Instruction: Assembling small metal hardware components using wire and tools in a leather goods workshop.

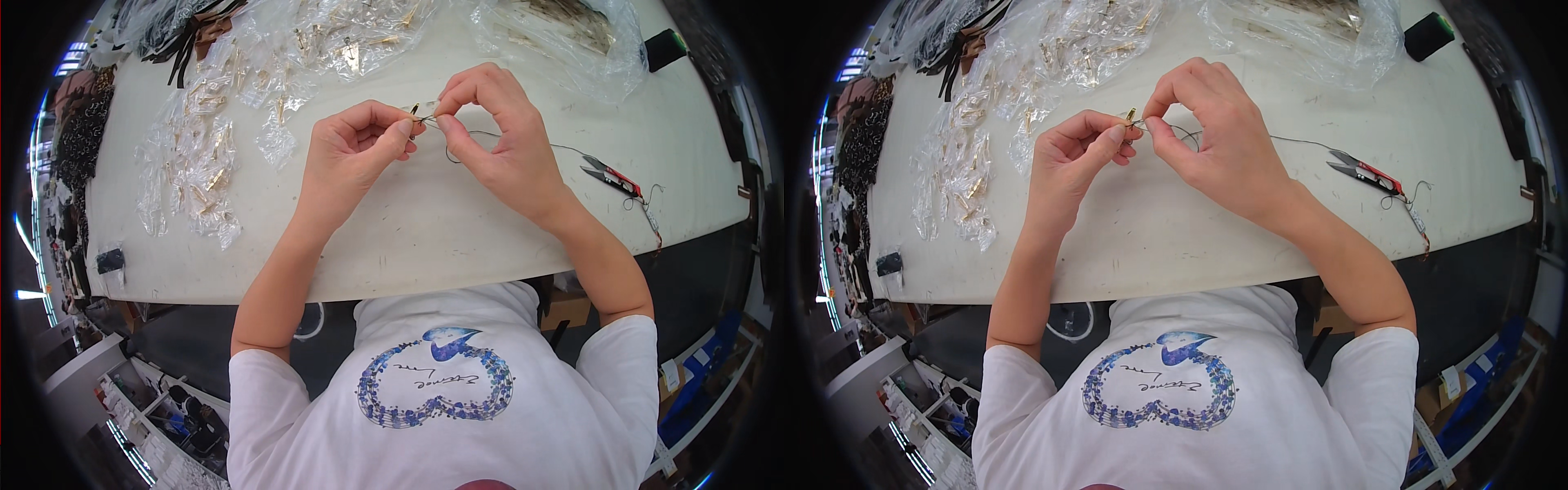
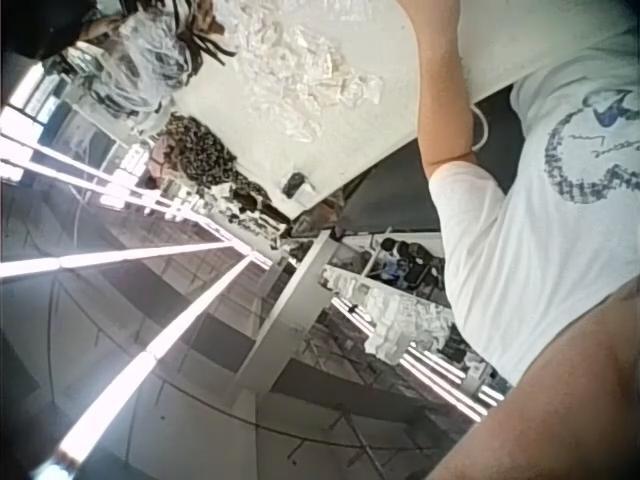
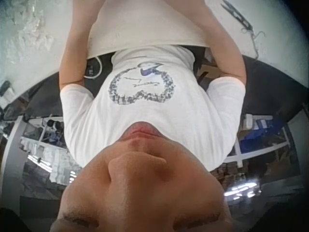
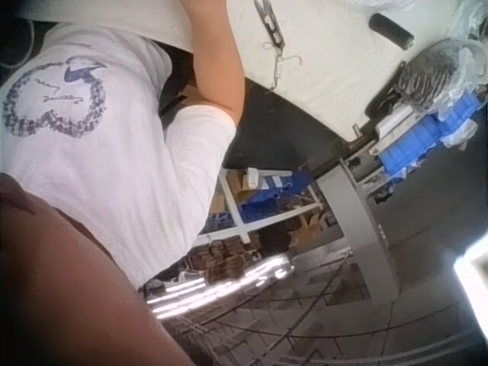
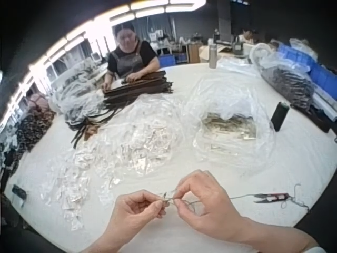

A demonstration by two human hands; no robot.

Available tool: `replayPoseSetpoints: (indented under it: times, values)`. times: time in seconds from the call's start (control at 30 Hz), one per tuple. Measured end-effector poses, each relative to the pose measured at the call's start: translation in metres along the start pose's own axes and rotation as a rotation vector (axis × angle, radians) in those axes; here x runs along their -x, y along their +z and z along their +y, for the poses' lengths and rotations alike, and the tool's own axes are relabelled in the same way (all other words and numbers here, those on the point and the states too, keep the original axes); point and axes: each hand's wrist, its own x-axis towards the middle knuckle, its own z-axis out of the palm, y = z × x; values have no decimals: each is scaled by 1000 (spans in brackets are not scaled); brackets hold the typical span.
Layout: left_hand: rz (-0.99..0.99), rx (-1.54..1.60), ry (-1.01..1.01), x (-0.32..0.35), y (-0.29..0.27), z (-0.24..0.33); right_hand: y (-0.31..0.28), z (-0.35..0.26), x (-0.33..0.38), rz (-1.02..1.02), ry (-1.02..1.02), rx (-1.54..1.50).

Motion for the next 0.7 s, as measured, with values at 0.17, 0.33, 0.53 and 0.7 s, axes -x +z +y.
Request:
replayPoseSetpoints:
  times: [0.17,0.33,0.53,0.7]
  values:
    - [-6,18,2,0,2,-1,0,-9,1,-57,26,1]
    - [-10,22,8,0,4,-1,0,-8,2,-86,66,21]
    - [-19,6,4,1,5,-1,3,-7,1,-75,67,15]
    - [-44,54,-2,-1,2,-1,3,-7,2,-63,78,0]
